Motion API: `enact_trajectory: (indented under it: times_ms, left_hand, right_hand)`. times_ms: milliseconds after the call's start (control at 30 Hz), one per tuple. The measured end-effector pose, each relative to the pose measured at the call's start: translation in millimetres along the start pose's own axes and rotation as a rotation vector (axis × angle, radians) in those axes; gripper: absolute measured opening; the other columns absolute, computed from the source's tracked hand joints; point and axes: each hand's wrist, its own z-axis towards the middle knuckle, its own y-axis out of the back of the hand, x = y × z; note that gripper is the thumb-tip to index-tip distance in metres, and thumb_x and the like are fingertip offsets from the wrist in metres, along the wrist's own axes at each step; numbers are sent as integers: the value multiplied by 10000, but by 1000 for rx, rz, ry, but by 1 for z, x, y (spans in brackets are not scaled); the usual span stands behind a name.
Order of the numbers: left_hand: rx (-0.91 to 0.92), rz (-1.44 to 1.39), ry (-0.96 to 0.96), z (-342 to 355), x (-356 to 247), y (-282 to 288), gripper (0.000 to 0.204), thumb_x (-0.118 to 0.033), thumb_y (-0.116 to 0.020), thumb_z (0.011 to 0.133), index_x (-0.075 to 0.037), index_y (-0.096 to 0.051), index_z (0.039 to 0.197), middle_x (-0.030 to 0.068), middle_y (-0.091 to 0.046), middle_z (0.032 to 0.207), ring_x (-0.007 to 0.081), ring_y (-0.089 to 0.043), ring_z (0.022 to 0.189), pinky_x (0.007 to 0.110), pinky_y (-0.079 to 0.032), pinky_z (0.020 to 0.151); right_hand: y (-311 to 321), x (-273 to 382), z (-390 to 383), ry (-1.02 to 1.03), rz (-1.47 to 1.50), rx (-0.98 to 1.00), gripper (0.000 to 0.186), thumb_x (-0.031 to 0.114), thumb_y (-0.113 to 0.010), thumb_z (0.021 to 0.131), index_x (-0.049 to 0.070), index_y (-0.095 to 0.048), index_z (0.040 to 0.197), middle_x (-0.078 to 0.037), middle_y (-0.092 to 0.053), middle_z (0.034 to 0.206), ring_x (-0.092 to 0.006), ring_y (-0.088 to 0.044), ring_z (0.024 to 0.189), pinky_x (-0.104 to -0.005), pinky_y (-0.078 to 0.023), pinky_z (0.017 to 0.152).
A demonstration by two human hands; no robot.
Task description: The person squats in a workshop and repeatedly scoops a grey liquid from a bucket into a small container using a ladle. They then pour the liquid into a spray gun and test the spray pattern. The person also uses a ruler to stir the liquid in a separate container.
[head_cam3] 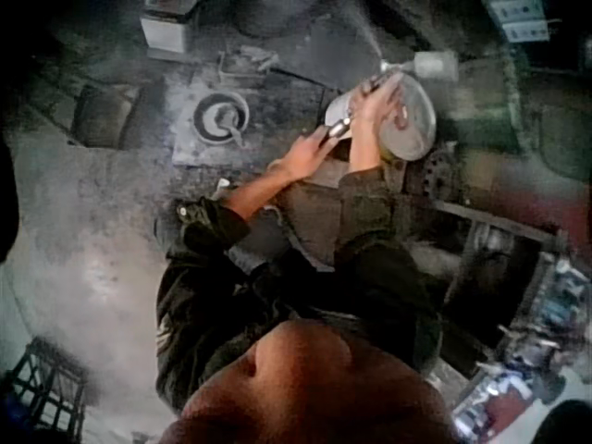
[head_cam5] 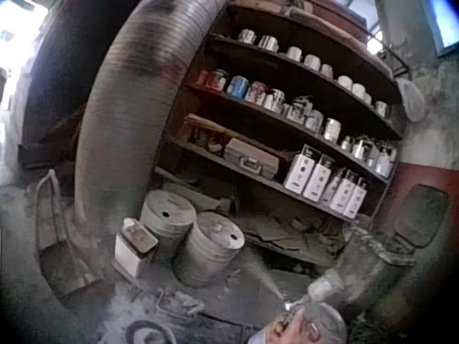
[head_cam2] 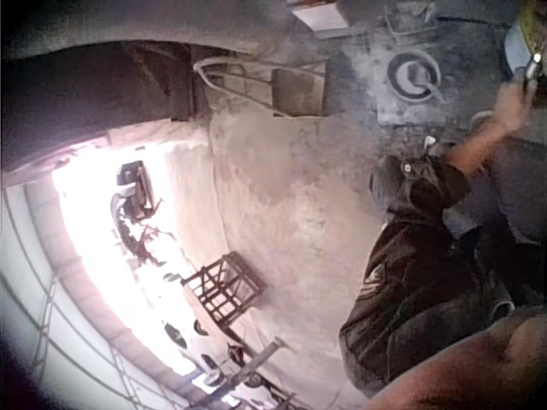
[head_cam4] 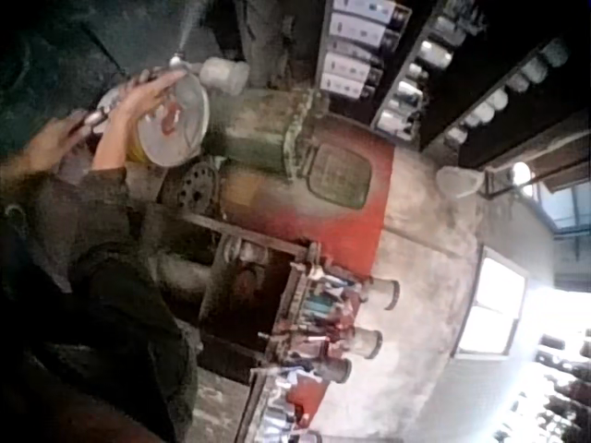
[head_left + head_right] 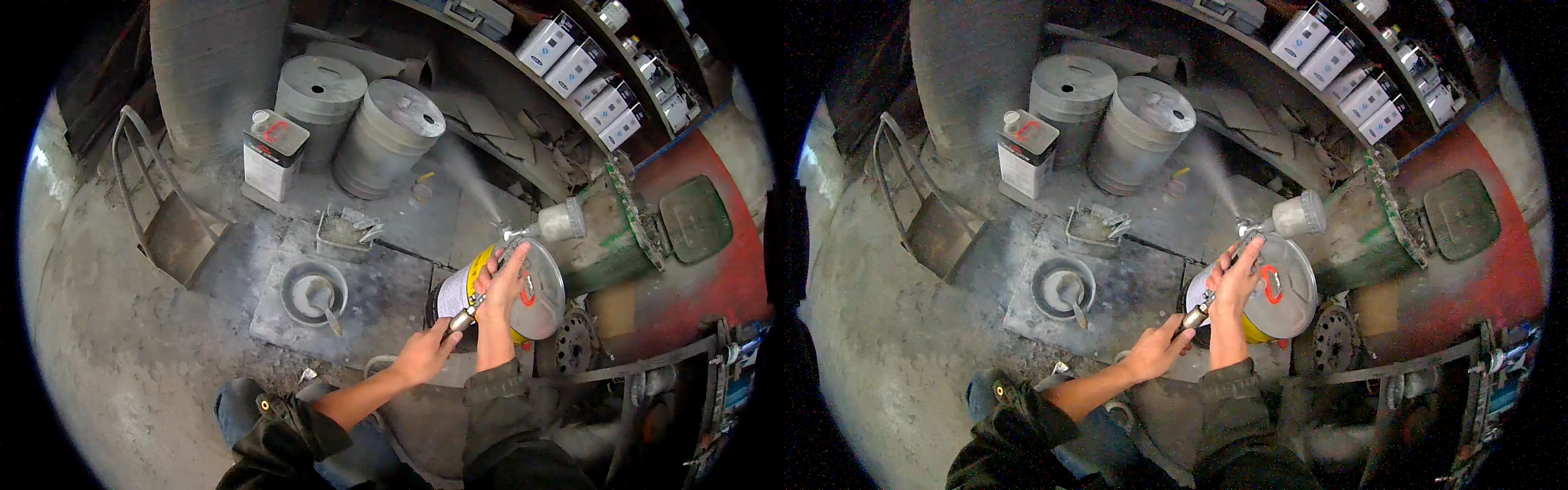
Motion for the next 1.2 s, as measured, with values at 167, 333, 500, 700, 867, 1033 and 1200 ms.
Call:
enact_trajectory:
  times_ms: [167, 333, 500, 700, 867, 1033, 1200]
  left_hand:
    - [12, -8, 9, 3, 4, -3, 331, -302, -478, 993, -21, -451, 1164, 125, -674, 793, 249, -684, 746, 377, -526, 684]
    - [-34, 26, -18, 0, 5, -5, 334, -303, -478, 987, -20, -444, 1161, 167, -653, 775, 335, -657, 739, 436, -502, 663]
    - [-62, 13, -96, -3, 5, -3, 348, -314, -477, 976, -20, -430, 1155, 273, -617, 805, 476, -594, 782, 551, -445, 668]
    - [-172, 96, -164, -8, 3, -3, 340, -315, -514, 966, -25, -481, 1141, 198, -617, 727, 397, -637, 717, 451, -483, 624]
    - [-149, 52, -131, -3, -8, 3, 362, -343, -550, 944, -24, -512, 1110, 227, -617, 767, 406, -627, 733, 464, -470, 627]
    - [-303, -74, -145, -9, -23, 20, 438, -364, -616, 906, -46, -549, 1199, 171, -663, 792, 269, -668, 681, 366, -508, 626]
    - [-180, -3, -65, -26, -22, 30, 510, -358, -601, 903, -148, -461, 1346, 167, -668, 832, 275, -666, 710, 387, -521, 652]
  right_hand:
    - [-6, 1, -3, 79, -55, 99, 551, 616, -422, 932, 70, -483, 889, -16, -471, 668, -69, -343, 393, -228, -261, 341]
    - [-5, -1, -3, 84, -43, 91, 556, 609, -416, 938, 58, -492, 915, -27, -504, 705, -71, -352, 393, -220, -267, 342]
    - [-5, -2, -6, 72, -63, 44, 535, 600, -418, 942, 71, -486, 893, -16, -489, 704, -69, -350, 397, -217, -263, 341]
    - [-4, -2, -9, 52, -29, 34, 528, 603, -431, 935, 80, -494, 885, -10, -482, 691, -75, -358, 408, -223, -269, 349]
    - [9, -5, 4, 43, -9, 63, 543, 610, -442, 927, 72, -513, 916, -28, -500, 679, -105, -415, 437, -251, -332, 368]
    - [2, -6, 13, -17, -43, 4, 584, 596, -468, 922, 34, -545, 1059, -69, -586, 839, -178, -549, 608, -316, -480, 536]
    - [-5, 28, -39, -252, 191, 374, 388, 428, -556, 928, 82, -535, 1104, -50, -593, 908, -206, -552, 827, -360, -484, 778]
